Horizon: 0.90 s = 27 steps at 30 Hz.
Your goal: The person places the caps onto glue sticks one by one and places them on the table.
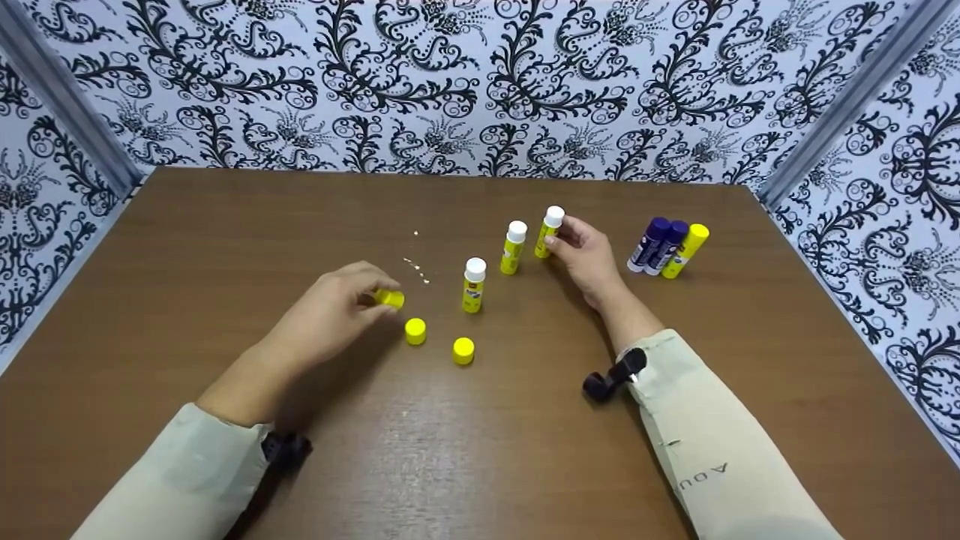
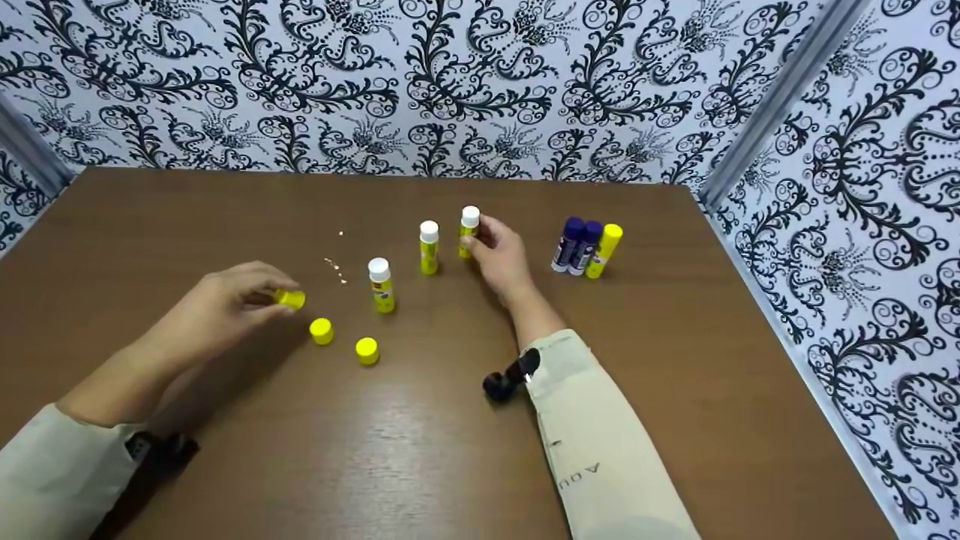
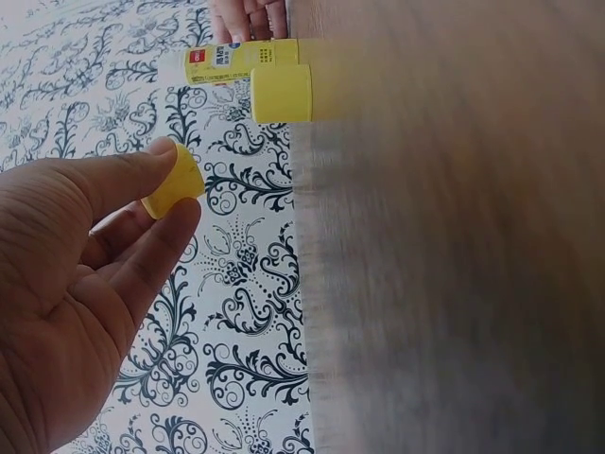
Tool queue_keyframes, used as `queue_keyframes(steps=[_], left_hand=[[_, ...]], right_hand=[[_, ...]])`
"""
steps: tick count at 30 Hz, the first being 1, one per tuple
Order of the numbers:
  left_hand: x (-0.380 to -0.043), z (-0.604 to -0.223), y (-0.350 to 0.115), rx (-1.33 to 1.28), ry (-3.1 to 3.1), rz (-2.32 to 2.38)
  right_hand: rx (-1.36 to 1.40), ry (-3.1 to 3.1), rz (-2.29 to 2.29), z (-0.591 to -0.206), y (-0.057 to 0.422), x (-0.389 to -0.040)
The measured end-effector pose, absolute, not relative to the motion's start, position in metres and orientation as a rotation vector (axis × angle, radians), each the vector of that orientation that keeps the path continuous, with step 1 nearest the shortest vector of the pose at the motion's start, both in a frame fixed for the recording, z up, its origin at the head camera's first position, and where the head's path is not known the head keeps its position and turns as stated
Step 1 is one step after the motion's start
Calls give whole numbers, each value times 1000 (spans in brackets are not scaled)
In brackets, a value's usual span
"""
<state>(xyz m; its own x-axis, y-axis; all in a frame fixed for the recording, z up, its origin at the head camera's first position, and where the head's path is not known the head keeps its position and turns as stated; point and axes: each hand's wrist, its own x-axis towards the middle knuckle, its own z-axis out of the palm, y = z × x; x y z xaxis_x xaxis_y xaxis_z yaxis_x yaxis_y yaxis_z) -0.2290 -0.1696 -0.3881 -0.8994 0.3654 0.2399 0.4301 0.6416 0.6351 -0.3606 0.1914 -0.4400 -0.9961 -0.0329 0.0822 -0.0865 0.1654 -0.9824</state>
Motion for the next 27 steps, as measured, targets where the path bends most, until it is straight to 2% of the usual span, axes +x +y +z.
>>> queue_keyframes(steps=[27], left_hand=[[-229, -388, -169, -691, -2763, -1071]], right_hand=[[93, -2352, 1937, -440, 193, -358]])
